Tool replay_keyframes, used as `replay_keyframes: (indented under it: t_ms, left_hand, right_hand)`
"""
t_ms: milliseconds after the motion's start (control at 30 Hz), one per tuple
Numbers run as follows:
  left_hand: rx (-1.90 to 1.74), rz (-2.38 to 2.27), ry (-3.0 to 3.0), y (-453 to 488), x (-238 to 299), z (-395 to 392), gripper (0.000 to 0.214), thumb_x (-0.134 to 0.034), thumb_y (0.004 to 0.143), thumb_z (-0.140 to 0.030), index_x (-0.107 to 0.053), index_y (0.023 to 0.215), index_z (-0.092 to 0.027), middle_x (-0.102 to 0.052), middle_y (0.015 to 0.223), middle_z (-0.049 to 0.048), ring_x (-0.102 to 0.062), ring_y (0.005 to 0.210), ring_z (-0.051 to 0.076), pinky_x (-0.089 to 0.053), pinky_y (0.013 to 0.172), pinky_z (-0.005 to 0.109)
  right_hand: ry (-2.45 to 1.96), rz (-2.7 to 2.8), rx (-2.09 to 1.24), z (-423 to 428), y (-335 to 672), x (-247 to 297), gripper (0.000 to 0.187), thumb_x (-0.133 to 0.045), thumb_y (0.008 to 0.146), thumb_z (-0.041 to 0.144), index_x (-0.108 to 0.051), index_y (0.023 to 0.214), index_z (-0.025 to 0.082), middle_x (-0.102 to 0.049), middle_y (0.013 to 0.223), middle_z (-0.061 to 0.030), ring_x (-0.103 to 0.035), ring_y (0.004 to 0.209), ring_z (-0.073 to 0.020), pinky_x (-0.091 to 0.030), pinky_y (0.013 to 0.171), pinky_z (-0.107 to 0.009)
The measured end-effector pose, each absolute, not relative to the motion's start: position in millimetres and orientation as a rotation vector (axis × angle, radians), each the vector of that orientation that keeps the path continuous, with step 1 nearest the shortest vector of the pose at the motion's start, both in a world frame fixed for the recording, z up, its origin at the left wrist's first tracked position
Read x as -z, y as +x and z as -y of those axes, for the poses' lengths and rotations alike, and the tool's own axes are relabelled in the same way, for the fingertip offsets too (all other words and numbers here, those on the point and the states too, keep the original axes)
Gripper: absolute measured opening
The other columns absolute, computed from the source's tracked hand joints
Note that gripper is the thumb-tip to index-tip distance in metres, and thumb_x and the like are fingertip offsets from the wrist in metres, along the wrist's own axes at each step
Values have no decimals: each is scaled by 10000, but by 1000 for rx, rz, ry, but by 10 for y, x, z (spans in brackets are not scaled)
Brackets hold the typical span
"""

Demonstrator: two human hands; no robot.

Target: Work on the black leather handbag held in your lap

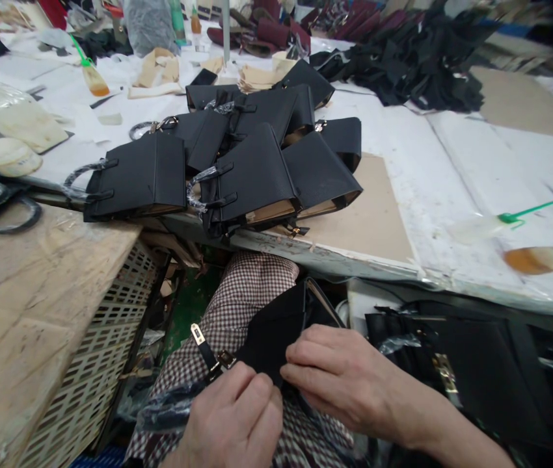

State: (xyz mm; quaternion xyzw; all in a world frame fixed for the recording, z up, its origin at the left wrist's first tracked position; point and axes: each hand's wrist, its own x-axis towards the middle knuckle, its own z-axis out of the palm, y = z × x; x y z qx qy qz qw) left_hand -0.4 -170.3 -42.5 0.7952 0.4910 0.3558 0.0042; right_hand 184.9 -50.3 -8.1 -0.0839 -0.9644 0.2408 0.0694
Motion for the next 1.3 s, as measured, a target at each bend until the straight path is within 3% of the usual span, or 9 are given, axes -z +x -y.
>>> replay_keyframes:
  t_ms: [200,333,433,567,733,900,1033,1200,1300]
  left_hand:
    - [-1130,-1538,2478,-13,463,1726,154,-540,852,-9,-669,836,-91,-645,720,66,-542,642,165,-489,550,278]
    - [-1078,-1546,2408,-69,484,1736,149,-564,846,-9,-669,909,-94,-669,801,72,-584,722,181,-526,639,305]
    - [-1087,-1613,2307,-99,479,1728,163,-583,836,-3,-654,917,-126,-650,806,56,-578,731,171,-528,660,291]
    - [-1115,-1723,2204,-183,484,1690,110,-604,864,-74,-626,915,-169,-622,805,44,-585,742,167,-538,675,275]
    - [-970,-1845,2045,-531,546,1572,88,-649,864,-215,-623,949,-217,-658,991,66,-657,911,192,-565,815,281]
    - [-710,-1871,1430,-849,567,1376,309,-594,899,-435,-625,1136,-240,-716,1100,40,-685,1006,206,-543,885,259]
    - [-710,-1818,1074,-953,590,1256,404,-594,865,-542,-661,1079,-207,-736,1043,29,-680,980,221,-521,866,251]
    - [-608,-1688,1076,-1089,532,1106,411,-612,861,-517,-654,1108,-191,-727,1046,40,-655,1017,237,-503,871,269]
    - [-443,-1577,1239,-1131,398,897,331,-590,893,-453,-649,1116,-215,-724,1018,25,-658,978,224,-491,844,269]
  right_hand:
    - [-180,3008,-498,533,1779,69,237,-422,994,152,-613,855,180,-602,805,-60,-523,671,-207,-428,615,-362]
    - [-693,2759,-374,287,1922,224,241,-359,1023,177,-587,945,170,-605,894,-74,-571,704,-190,-435,583,-303]
    - [-1074,2461,-543,50,2095,362,203,-412,1032,264,-566,925,186,-601,884,-56,-591,751,-187,-459,636,-285]
    - [-1224,2248,-858,-142,2195,544,335,-471,1026,366,-538,735,212,-551,716,4,-551,658,-166,-445,635,-284]
    - [-858,2156,-1141,-355,2051,732,131,-575,980,316,-650,1019,216,-609,1142,-69,-567,1098,-222,-426,993,-360]
    - [-719,2089,-1432,-564,1832,785,143,-609,961,320,-687,978,203,-645,1113,-61,-593,1073,-215,-433,988,-347]
    - [-776,2096,-1535,-641,1680,728,221,-590,959,382,-694,926,191,-651,1100,-59,-615,980,-216,-472,897,-338]
    - [-941,2175,-1436,-586,1572,689,205,-665,889,394,-657,869,190,-648,1061,-51,-607,934,-226,-480,843,-333]
    - [-1047,2155,-1428,-429,1573,666,262,-718,831,351,-616,1018,198,-624,1136,-62,-595,1003,-249,-485,874,-350]
